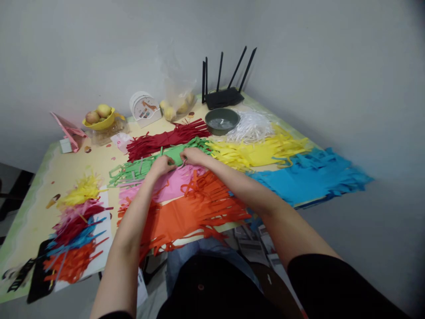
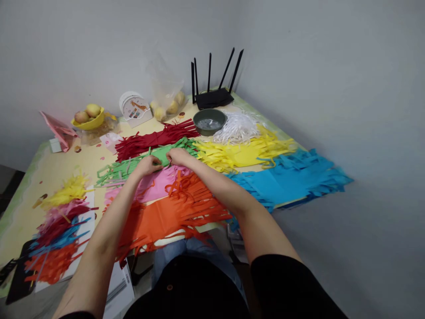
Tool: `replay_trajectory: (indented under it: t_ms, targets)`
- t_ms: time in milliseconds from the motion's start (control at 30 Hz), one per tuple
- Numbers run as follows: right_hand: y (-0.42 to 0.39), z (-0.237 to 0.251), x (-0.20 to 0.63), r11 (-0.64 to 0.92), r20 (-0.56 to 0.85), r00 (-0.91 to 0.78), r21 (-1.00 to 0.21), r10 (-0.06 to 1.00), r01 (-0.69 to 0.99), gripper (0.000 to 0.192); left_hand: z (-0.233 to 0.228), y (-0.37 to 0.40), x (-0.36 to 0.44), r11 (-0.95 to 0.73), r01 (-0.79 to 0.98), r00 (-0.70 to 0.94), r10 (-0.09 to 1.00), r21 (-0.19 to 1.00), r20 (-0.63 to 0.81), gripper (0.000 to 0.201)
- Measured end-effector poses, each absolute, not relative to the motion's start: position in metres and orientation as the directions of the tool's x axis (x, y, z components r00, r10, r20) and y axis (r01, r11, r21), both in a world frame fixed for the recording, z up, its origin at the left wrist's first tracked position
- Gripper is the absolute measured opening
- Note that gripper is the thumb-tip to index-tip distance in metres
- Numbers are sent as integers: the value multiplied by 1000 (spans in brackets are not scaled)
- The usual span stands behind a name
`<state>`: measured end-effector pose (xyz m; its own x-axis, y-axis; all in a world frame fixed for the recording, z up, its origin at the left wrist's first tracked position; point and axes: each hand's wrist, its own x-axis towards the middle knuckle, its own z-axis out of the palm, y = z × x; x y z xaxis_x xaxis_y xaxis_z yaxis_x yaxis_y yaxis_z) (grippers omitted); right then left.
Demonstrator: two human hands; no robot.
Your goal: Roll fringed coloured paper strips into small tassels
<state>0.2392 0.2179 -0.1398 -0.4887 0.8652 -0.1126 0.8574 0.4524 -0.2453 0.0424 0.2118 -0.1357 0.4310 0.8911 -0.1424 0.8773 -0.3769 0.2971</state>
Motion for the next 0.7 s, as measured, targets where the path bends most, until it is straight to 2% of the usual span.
replay_trajectory:
  t_ms: [400, 700]
  targets:
    - [220, -143, 239, 451, -102, -486, -248, 868, 857, 20, -126, 203, 51, -349, 912, 386, 908, 215, -161, 34]
    - [219, -142, 237, 446, -115, -486, -260, 867, 857, 19, -125, 203, 52, -342, 920, 374, 913, 193, -161, 29]
